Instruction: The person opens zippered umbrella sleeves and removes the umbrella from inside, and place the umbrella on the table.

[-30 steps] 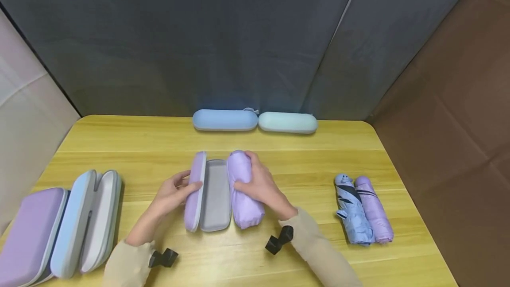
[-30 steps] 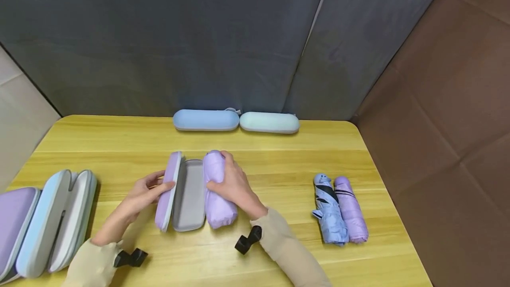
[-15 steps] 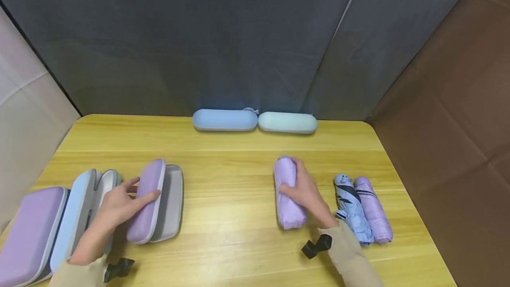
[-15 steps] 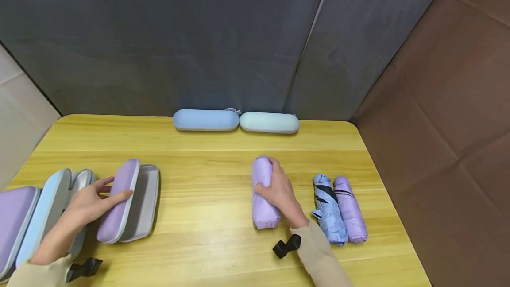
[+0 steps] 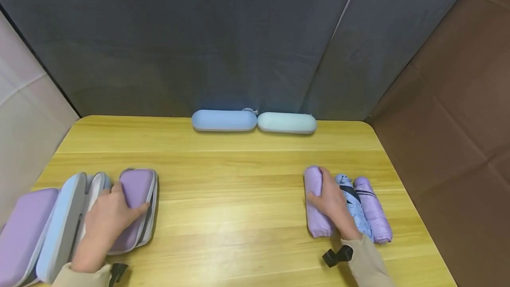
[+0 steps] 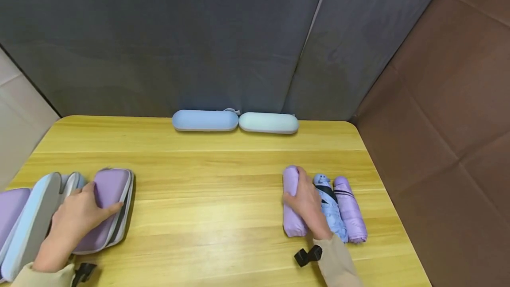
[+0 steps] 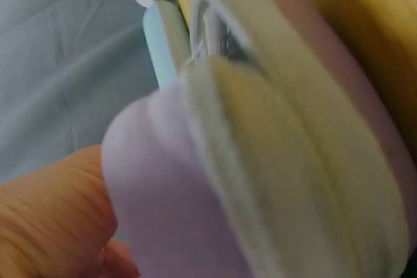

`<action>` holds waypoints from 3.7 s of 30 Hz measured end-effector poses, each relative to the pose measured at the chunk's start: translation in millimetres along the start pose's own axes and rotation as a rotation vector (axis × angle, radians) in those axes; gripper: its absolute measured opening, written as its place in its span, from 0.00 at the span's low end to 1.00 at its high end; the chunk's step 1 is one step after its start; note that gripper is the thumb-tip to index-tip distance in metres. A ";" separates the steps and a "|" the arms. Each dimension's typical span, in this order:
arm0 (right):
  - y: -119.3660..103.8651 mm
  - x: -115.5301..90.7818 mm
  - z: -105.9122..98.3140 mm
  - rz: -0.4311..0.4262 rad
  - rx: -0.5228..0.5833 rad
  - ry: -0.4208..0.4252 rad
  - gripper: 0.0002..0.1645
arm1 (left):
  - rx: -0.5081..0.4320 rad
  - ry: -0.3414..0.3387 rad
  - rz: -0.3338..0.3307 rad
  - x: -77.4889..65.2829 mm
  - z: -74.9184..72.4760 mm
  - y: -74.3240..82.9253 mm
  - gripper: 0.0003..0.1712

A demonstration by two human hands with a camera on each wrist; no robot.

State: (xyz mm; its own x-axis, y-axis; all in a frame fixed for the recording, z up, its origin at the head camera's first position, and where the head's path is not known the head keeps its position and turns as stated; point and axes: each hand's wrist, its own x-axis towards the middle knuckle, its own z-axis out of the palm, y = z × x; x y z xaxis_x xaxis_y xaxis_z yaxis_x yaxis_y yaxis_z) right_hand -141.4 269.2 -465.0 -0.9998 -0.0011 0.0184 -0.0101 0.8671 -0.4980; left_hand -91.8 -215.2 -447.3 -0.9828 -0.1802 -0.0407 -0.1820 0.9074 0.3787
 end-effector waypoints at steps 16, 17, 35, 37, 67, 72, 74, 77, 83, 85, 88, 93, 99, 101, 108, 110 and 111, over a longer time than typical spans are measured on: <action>31.4 -9.8 -21.5 0.065 -0.112 -0.028 0.48 | 0.029 0.003 -0.073 -0.6 0.7 0.9 0.50; 33.2 -10.1 -22.8 0.066 -0.120 -0.026 0.48 | 0.029 0.003 -0.074 -0.7 0.8 0.9 0.50; 37.4 -14.1 -32.7 0.095 -0.203 -0.076 0.47 | 0.021 0.000 -0.057 -4.9 0.4 1.7 0.52; 34.1 -13.8 -34.7 0.084 -0.214 -0.071 0.47 | 0.023 0.003 -0.038 -6.5 -2.5 6.3 0.50; -123.5 162.5 62.5 -0.248 0.404 -0.105 0.45 | -1.159 -0.017 -0.231 171.3 51.6 99.5 0.31; -142.4 178.3 75.4 -0.183 0.416 -0.088 0.40 | -1.138 -0.027 -0.241 182.3 54.3 102.4 0.32; -147.4 181.0 78.9 -0.162 0.376 -0.075 0.40 | -1.122 -0.036 -0.242 185.4 54.8 104.0 0.31; -155.2 181.3 81.0 -0.118 0.309 -0.076 0.39 | -1.086 -0.072 -0.244 187.7 55.1 105.0 0.31; -168.4 179.6 82.2 -0.055 0.067 -0.086 0.40 | -1.000 -0.106 -0.207 186.7 54.8 104.0 0.33; -169.6 179.9 84.7 -0.053 -0.031 -0.080 0.40 | -0.977 -0.099 -0.193 185.3 54.5 102.8 0.34; -168.6 179.7 88.8 -0.069 -0.123 -0.062 0.39 | -0.960 -0.083 -0.198 182.4 53.9 101.1 0.35; -166.0 178.5 93.6 -0.119 -0.123 -0.035 0.39 | -0.952 -0.052 -0.213 178.9 53.5 97.8 0.36; -160.3 178.0 94.3 -0.216 -0.145 -0.017 0.39 | -0.976 -0.050 -0.201 172.8 57.0 96.5 0.35; -156.1 176.8 94.2 -0.240 -0.136 -0.020 0.39 | -0.981 -0.051 -0.206 169.2 59.1 96.3 0.35; -139.8 162.1 91.6 -0.262 0.021 0.005 0.39 | -0.987 -0.055 -0.192 153.0 64.3 101.3 0.35; -136.6 156.4 90.7 -0.259 0.064 0.006 0.39 | -0.976 -0.062 -0.198 146.9 63.1 104.1 0.35; -135.0 153.7 90.3 -0.258 0.078 0.004 0.40 | -0.973 -0.065 -0.202 144.2 62.8 105.8 0.36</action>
State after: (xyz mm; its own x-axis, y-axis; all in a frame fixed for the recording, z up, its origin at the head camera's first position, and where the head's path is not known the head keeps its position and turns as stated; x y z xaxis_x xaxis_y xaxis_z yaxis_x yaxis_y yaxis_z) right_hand -295.1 106.9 -473.2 -0.9641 -0.2145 0.1566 -0.2654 0.7976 -0.5417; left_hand -254.8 -121.3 -471.1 -0.9412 -0.2493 -0.2281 -0.2702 0.1497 0.9511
